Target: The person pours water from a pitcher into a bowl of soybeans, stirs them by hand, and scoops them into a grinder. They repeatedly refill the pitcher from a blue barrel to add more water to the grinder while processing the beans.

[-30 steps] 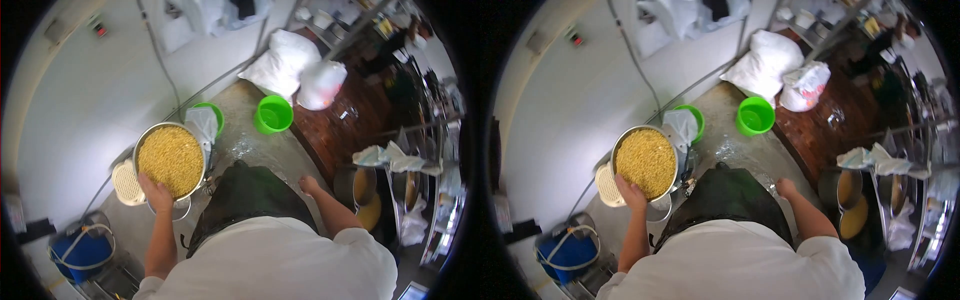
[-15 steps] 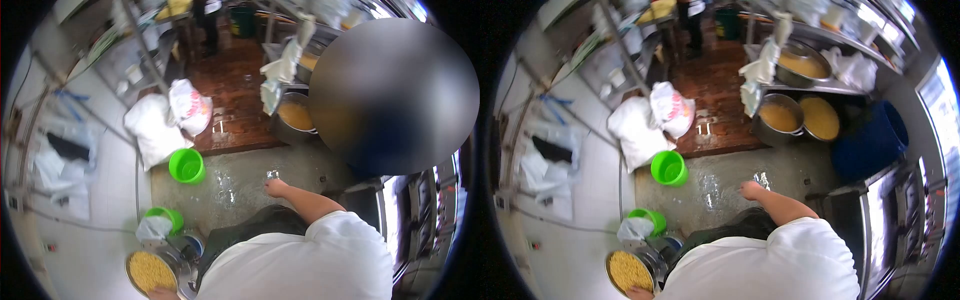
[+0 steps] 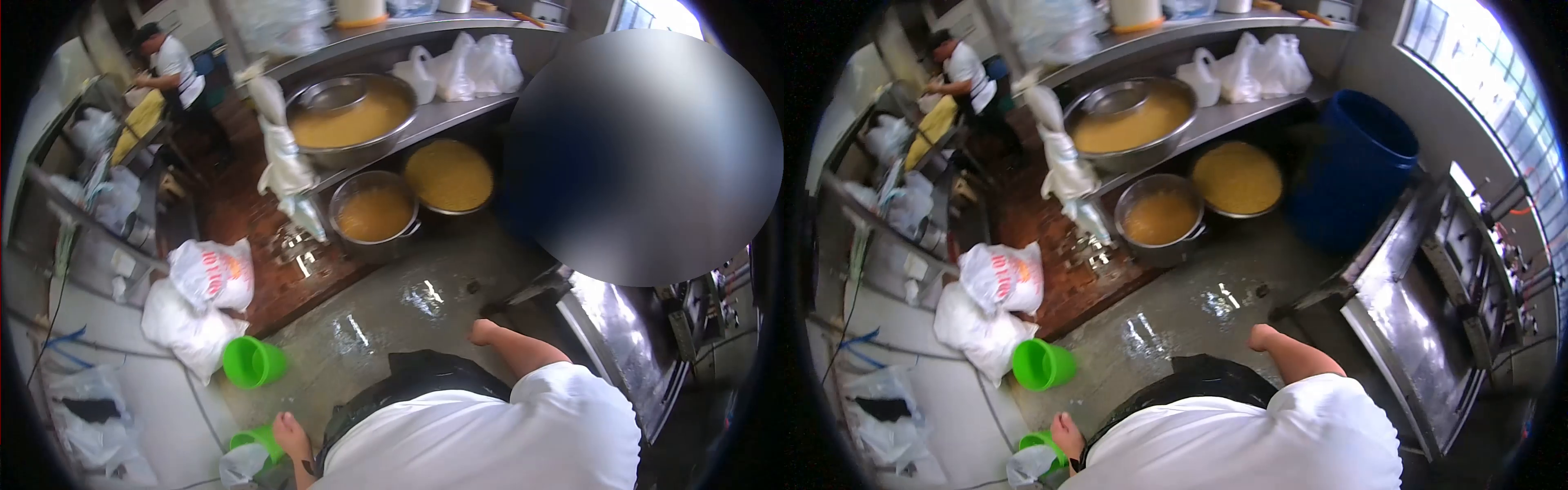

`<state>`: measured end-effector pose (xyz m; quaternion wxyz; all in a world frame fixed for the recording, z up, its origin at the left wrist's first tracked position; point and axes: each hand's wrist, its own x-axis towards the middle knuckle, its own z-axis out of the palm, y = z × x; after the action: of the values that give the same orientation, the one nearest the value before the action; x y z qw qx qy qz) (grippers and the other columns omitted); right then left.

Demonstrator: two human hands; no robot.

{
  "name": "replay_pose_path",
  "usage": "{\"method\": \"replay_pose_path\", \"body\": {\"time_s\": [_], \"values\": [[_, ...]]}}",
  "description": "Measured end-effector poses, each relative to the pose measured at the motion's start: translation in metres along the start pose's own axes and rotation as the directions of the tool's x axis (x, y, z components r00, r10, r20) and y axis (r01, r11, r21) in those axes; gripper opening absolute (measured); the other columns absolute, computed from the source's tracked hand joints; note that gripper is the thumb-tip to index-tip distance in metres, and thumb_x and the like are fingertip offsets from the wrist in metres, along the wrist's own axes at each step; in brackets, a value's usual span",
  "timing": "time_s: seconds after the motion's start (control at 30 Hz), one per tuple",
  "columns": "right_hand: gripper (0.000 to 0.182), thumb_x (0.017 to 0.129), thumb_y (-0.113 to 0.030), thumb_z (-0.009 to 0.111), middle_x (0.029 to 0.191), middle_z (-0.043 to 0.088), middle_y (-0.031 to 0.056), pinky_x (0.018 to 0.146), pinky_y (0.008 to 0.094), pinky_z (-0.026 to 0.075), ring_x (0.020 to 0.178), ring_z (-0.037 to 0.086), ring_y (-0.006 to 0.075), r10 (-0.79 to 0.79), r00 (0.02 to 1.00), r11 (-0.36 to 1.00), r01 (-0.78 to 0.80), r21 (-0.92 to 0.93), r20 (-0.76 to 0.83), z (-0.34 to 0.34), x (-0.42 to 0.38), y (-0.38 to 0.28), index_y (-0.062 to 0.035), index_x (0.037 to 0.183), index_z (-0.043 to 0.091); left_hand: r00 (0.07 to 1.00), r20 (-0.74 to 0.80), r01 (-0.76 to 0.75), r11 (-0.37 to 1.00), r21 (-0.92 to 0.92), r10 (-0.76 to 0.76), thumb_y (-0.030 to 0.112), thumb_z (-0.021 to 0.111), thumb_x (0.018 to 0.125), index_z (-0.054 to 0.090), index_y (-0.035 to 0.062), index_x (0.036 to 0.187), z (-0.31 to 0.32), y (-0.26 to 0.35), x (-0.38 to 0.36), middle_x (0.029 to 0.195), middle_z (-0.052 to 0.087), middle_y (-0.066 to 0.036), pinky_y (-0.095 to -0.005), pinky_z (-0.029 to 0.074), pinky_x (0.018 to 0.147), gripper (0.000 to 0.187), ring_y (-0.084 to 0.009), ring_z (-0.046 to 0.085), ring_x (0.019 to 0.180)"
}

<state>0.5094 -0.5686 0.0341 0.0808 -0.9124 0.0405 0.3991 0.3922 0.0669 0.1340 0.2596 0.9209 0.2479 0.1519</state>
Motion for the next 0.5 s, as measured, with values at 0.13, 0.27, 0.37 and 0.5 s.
{"method": "replay_pose_path", "body": {"time_s": [0.13,0.27,0.37,0.5], "values": [[0.044,0.097,-0.041,0.063,0.116,0.076,0.0235,0.098,0.0504,0.056,0.111,0.072,0.0413,0.124,0.983,0.956,-0.082,0.282,-0.133,-0.021,-0.025,0.062,-0.0022,0.112,0.078,0.923,0.324,-0.178,0.978,-0.112,0.205,0.029,0.062,0.106,0.066,-0.0005,0.095,0.065,0.132,0.046,0.092,0.067,-0.025,-0.055,0.049,0.079,0.032,-0.0451,0.063,0.086],[0.04,0.095,-0.039,0.066,0.108,0.078,0.0202,0.093,0.0471,0.058,0.105,0.074,0.038,0.316,0.929,0.76,-0.128,0.637,-0.19,-0.049,-0.039,0.071,-0.0053,0.113,0.077,0.851,0.411,-0.329,0.942,-0.07,0.328,0.033,0.061,0.106,0.057,0.0015,0.08,0.129,0.205,0.078,0.081,0.064,-0.028,-0.0581,0.047,0.069,0.041,-0.0501,0.062,0.076],[0.039,0.096,-0.039,0.07,0.11,0.078,0.0195,0.095,0.0462,0.057,0.107,0.073,0.0373,0.272,0.94,0.773,-0.086,0.629,-0.206,-0.078,-0.018,0.09,-0.0052,0.116,0.077,0.775,0.489,-0.424,0.903,-0.067,0.401,0.036,0.061,0.105,0.058,0.0015,0.08,0.175,0.252,0.098,0.079,0.064,-0.028,-0.0594,0.047,0.068,0.042,-0.0517,0.063,0.075],[0.039,0.097,-0.037,0.072,0.115,0.077,0.0203,0.097,0.0463,0.057,0.111,0.072,0.038,0.218,0.908,0.816,0.032,0.578,-0.359,-0.166,0.033,0.129,-0.0047,0.117,0.077,0.733,0.522,-0.431,0.892,-0.137,0.435,0.037,0.061,0.104,0.059,0.0026,0.081,0.249,0.327,0.126,0.081,0.066,-0.028,-0.0595,0.048,0.069,0.041,-0.0513,0.064,0.077]]}}
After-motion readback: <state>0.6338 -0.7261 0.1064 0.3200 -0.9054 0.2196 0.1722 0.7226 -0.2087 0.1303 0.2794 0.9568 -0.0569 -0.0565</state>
